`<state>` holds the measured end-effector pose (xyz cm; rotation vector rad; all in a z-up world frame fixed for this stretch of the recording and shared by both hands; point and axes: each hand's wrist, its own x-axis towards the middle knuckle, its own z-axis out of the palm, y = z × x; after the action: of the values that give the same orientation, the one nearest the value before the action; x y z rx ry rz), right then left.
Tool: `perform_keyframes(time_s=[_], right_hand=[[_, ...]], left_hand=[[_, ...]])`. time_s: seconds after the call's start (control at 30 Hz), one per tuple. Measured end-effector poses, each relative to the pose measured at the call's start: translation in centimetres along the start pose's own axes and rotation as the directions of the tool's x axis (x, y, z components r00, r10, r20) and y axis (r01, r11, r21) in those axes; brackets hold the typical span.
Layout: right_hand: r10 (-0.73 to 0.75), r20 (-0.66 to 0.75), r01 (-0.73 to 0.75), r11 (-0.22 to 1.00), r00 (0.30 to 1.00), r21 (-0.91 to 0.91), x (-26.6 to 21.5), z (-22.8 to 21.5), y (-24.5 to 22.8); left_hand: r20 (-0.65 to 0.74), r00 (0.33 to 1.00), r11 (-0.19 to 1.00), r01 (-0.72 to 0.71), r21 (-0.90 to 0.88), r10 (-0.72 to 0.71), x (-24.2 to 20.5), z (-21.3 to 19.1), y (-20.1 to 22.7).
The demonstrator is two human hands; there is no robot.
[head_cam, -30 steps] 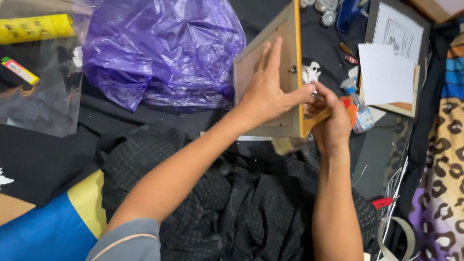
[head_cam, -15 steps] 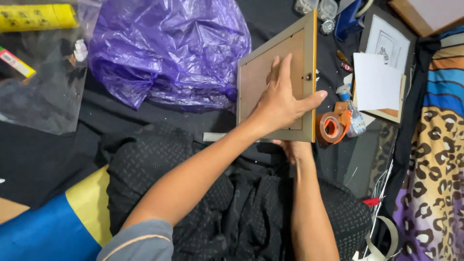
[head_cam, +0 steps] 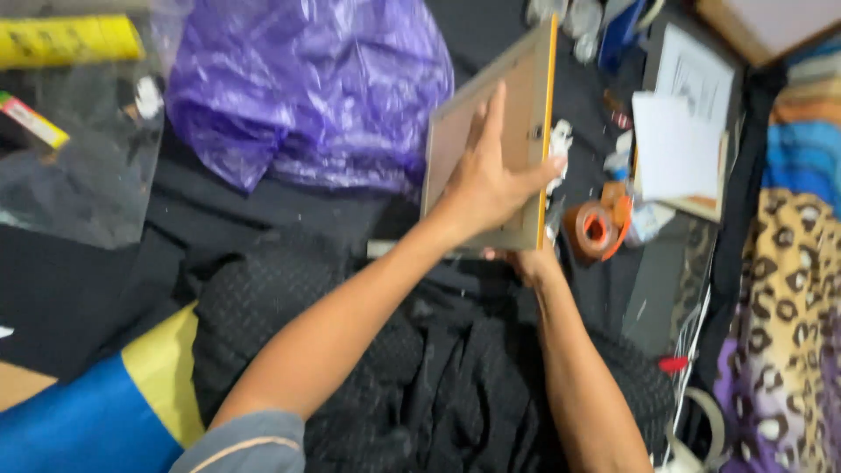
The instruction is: The person is assembling a picture frame by placing a wooden backing, trimming it with a utility knife, securing it with a power drill, and cleaning it with a brush.
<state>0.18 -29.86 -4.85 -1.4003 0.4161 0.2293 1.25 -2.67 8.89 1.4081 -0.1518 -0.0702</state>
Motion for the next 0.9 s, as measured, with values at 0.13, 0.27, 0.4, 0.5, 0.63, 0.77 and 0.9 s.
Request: perform_keyframes(time_s=[0.13,0.27,0.4,0.5,0.63,0.77,0.9], right_hand=[[-0.104,0.035,0.107,0.989,0.994,-0.101,0.9,2.8,-3.2],[-0.209,0.039,0.213,0.962,0.977,-0.171,1.3,4.0,-5.4],[-0.301,0.088,0.314,0.910,0.949,-0.269,2.0,6.0,-8.2],[-0.371,0.131,0.393,0.856,0.919,-0.337,2.4,7.1,-10.0],[-0.318,-0.010,0.314,0.928,0.948,0.201,4.6,3.9,-12.3],[-0.229,-0.109,0.196,0.948,0.967,-0.252,2.3,7.3,-9.9],[-0.230,-0.015,0.228,0.971,0.973,-0.070,1.4,8.3,-11.6]], left_hand=[[0.060,0.998,1.000,-0.017,0.004,0.017,0.1,-0.5,0.5],[0.093,0.996,1.000,-0.014,0.003,0.014,0.1,0.0,0.0],[0.097,0.995,0.999,-0.037,-0.002,0.037,0.1,-0.4,0.0],[0.104,0.994,1.000,-0.023,0.010,0.021,0.2,-0.6,0.1],[0.090,0.996,0.999,-0.030,0.024,0.028,0.0,-0.6,-0.2],[0.105,0.994,0.998,-0.001,0.069,-0.006,0.3,0.0,-0.9],[0.006,0.998,0.996,-0.058,0.061,0.057,0.7,0.5,-3.0]])
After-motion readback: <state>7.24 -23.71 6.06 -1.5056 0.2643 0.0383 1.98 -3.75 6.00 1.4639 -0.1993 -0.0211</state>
